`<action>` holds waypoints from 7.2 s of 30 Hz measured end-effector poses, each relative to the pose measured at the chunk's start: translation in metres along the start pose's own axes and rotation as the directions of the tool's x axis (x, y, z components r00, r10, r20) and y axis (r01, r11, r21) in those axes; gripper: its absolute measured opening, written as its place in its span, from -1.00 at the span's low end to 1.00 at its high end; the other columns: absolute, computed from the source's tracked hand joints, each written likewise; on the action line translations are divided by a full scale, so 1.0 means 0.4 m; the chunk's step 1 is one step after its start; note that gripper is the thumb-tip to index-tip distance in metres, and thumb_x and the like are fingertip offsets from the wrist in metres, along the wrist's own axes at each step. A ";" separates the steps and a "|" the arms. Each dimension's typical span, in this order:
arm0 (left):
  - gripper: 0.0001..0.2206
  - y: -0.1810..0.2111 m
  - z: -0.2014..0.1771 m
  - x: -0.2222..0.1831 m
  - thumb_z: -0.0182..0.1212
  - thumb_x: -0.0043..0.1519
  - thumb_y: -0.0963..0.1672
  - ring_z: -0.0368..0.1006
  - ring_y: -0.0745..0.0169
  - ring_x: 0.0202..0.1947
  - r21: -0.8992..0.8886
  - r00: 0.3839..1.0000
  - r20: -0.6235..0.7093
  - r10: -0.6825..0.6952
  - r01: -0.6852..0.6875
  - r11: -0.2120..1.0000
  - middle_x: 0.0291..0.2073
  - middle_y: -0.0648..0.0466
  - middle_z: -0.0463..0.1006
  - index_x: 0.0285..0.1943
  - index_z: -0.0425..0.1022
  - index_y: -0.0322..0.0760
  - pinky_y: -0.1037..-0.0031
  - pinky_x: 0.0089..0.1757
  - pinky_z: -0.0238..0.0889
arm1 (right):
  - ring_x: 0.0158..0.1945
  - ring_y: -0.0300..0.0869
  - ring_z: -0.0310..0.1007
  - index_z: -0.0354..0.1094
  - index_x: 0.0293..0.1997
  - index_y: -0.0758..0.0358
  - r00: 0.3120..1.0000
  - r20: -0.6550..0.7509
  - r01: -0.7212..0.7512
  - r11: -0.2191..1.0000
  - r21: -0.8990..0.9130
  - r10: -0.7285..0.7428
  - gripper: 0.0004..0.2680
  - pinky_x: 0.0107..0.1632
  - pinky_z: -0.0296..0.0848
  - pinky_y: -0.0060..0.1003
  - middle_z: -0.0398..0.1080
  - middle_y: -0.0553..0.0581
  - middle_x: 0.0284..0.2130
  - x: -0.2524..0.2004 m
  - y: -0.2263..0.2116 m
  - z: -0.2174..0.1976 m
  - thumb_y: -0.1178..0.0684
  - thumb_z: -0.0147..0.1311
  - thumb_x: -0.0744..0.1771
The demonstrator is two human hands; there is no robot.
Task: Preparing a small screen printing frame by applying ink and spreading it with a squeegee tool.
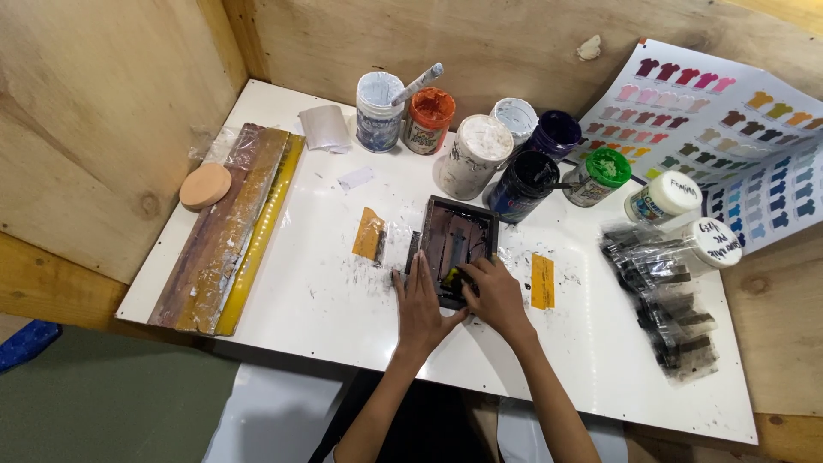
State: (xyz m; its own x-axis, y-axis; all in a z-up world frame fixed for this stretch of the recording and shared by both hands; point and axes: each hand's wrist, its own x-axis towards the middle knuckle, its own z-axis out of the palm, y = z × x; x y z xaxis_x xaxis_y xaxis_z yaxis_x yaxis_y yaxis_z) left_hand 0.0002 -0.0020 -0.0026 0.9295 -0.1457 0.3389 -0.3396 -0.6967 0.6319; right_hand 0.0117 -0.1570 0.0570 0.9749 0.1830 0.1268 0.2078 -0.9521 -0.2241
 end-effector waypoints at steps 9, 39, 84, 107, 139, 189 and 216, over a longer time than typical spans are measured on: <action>0.13 0.003 -0.008 -0.001 0.51 -0.07 0.05 -0.09 -0.16 0.50 -0.014 1.000 0.022 -0.007 0.007 1.000 0.47 -0.31 0.05 0.55 -0.20 -0.55 -0.22 0.35 -0.57 | -0.10 -0.04 0.44 0.58 -0.11 0.12 0.992 -0.079 -0.098 0.995 -0.007 0.097 -0.83 -0.14 0.59 -0.22 0.50 0.06 -0.28 0.027 0.022 0.055 0.04 0.28 0.26; 0.14 -0.002 -0.005 0.005 0.42 -0.02 0.21 -0.11 -0.12 0.51 -0.080 0.998 0.049 -0.030 0.034 0.996 0.48 -0.29 0.03 0.54 -0.16 -0.55 -0.16 0.37 -0.62 | -0.08 0.03 0.38 0.61 -0.12 0.16 0.965 -0.226 -0.143 0.989 -0.031 0.133 -0.83 -0.26 0.62 0.02 0.46 0.08 -0.28 0.173 0.063 0.087 0.08 0.33 0.25; 0.16 -0.004 -0.002 0.004 0.49 -0.08 0.17 -0.08 -0.15 0.50 -0.104 0.999 0.012 -0.034 0.035 0.994 0.47 -0.31 0.07 0.54 -0.13 -0.57 -0.16 0.36 -0.59 | -0.22 0.05 0.53 0.63 -0.18 0.05 0.943 -0.330 0.019 0.995 -0.099 -0.051 -0.89 -0.12 0.58 -0.15 0.58 0.05 -0.40 0.208 0.146 0.130 0.13 0.27 0.27; 0.16 -0.004 0.000 0.000 0.53 -0.08 0.08 -0.11 -0.12 0.51 -0.046 0.998 0.045 -0.037 0.039 0.998 0.49 -0.29 0.02 0.55 -0.21 -0.55 -0.15 0.37 -0.59 | -0.22 -0.01 0.50 0.57 -0.12 0.05 0.932 -0.319 0.099 0.968 -0.230 -0.171 -0.84 -0.19 0.51 -0.30 0.55 0.09 -0.37 0.037 0.075 0.160 0.19 0.12 0.30; 0.14 -0.003 -0.013 0.007 0.46 -0.03 0.17 -0.10 -0.17 0.50 -0.081 1.000 0.022 -0.020 0.022 0.996 0.47 -0.33 0.06 0.54 -0.15 -0.58 -0.15 0.36 -0.60 | -0.25 -0.02 0.47 0.61 -0.18 0.09 0.941 -0.330 0.002 0.976 -0.218 -0.076 -0.90 -0.28 0.56 -0.24 0.54 0.05 -0.43 0.229 0.147 0.142 0.04 0.17 0.32; 0.10 0.012 -0.023 -0.006 0.35 0.04 0.23 -0.19 -0.24 0.51 -0.019 0.998 0.063 -0.025 0.026 0.999 0.48 -0.33 -0.02 0.56 -0.17 -0.50 -0.32 0.30 -0.62 | -0.15 0.13 0.46 0.61 -0.05 0.08 0.915 -0.384 -0.101 0.991 0.084 0.126 -0.87 -0.13 0.52 -0.10 0.53 0.12 -0.35 0.236 0.171 0.116 0.09 0.19 0.35; -0.52 -0.312 -0.030 0.090 0.15 0.24 -0.02 0.15 0.02 0.42 0.189 0.933 -0.359 0.037 0.034 0.981 0.34 0.07 0.35 0.39 0.31 0.01 -0.35 0.30 -0.58 | -0.21 -0.05 0.54 0.61 0.00 0.01 0.710 -0.664 -0.161 0.973 0.168 0.232 -0.79 -0.15 0.53 -0.20 0.49 0.07 -0.30 -0.184 0.190 0.262 0.03 0.35 0.28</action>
State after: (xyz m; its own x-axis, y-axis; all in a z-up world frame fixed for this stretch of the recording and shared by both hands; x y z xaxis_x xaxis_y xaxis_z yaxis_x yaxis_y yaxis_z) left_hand 0.0744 0.0881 -0.0608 0.8024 0.0904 0.5899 -0.2746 -0.8217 0.4994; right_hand -0.0358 -0.2173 -0.0705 0.6878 -0.2539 0.6800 0.0589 -0.9142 -0.4009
